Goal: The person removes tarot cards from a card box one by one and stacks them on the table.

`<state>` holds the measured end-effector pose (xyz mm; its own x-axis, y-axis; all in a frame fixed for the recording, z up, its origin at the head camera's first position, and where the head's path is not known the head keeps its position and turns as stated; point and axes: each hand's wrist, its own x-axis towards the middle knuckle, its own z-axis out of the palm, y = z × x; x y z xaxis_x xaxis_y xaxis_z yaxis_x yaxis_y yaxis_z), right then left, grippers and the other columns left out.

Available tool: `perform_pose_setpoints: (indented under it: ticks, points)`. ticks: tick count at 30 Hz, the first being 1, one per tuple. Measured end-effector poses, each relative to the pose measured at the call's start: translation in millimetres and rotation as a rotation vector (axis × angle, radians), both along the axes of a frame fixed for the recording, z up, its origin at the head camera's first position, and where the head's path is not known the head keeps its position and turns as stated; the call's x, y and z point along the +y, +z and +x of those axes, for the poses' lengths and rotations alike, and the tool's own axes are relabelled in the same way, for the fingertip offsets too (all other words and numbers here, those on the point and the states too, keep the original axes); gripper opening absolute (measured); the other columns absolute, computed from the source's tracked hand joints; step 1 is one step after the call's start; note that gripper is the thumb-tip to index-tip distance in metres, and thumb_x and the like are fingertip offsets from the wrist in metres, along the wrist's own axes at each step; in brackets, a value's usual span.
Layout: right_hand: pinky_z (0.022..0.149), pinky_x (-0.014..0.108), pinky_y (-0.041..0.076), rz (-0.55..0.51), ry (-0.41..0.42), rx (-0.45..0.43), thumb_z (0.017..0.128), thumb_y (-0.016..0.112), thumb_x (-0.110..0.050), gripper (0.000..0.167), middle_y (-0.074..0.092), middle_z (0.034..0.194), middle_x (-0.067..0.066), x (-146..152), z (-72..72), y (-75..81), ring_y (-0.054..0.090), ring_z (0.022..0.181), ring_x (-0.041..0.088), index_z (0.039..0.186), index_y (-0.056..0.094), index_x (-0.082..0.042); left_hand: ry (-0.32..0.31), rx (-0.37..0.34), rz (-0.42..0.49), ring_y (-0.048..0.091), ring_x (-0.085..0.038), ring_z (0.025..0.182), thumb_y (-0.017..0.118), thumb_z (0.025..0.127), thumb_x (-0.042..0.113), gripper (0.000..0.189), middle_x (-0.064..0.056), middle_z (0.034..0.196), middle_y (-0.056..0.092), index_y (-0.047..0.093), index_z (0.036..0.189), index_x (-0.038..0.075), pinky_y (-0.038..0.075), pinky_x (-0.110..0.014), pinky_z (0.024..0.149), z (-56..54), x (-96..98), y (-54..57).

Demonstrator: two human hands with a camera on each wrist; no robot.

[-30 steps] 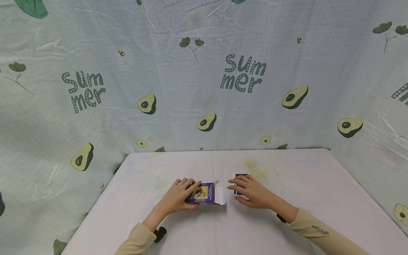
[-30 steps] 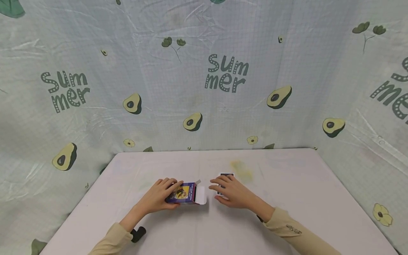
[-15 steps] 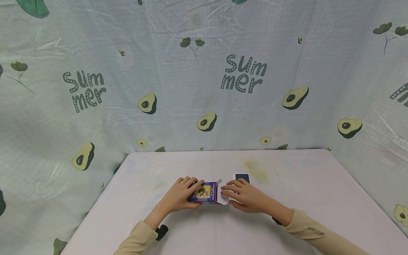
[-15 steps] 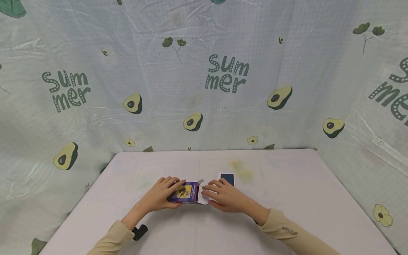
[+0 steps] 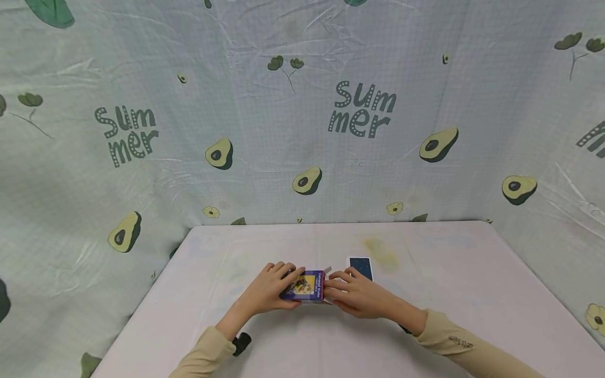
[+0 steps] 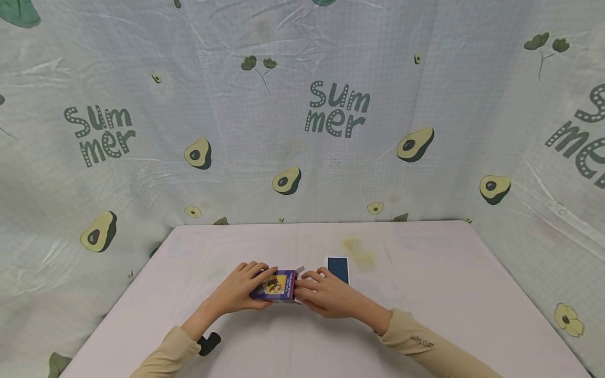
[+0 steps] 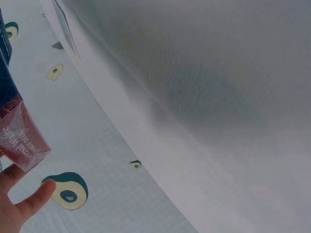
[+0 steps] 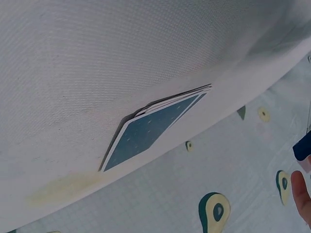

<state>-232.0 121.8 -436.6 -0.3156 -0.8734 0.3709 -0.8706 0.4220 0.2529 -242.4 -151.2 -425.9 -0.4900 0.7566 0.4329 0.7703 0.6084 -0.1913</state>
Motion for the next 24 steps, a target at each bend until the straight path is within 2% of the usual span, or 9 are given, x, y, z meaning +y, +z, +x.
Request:
perform_pose_setpoints:
  ticks: [11,21,24]
  points:
    - [0.082,0.034,0.038,-0.013,0.015,0.078,0.084,0.058,-0.029,0.038,0.056,0.118,-0.004,3.6,0.9,-1.8,0.048,0.108,0.013,0.120,0.052,-0.023,0.006,-0.002,-0.004,0.049,-0.013,0.091,0.064,0.068,0.056,0.074,0.001,0.107,0.053,0.045,0.128,0.019,0.040,-0.032,0.076,0.1,-2.1,-1.4]
    - [0.081,0.034,0.038,-0.054,0.044,0.107,0.082,0.060,-0.029,0.035,0.055,0.108,-0.002,8.2,-0.2,-4.9,0.048,0.103,0.015,0.116,0.055,-0.022,0.013,0.010,-0.010,0.048,-0.013,0.090,0.065,0.067,0.056,0.074,0.001,0.106,0.053,0.045,0.128,0.019,0.040,-0.032,0.075,0.6,-3.4,-2.0]
    - [0.082,0.035,0.039,-0.048,0.039,0.108,0.082,0.060,-0.030,0.034,0.055,0.111,-0.001,7.9,-0.1,-4.6,0.048,0.105,0.016,0.115,0.056,-0.022,0.009,0.009,-0.006,0.048,-0.013,0.090,0.065,0.067,0.056,0.074,0.001,0.106,0.053,0.045,0.128,0.019,0.040,-0.032,0.074,0.7,-3.4,-2.0]
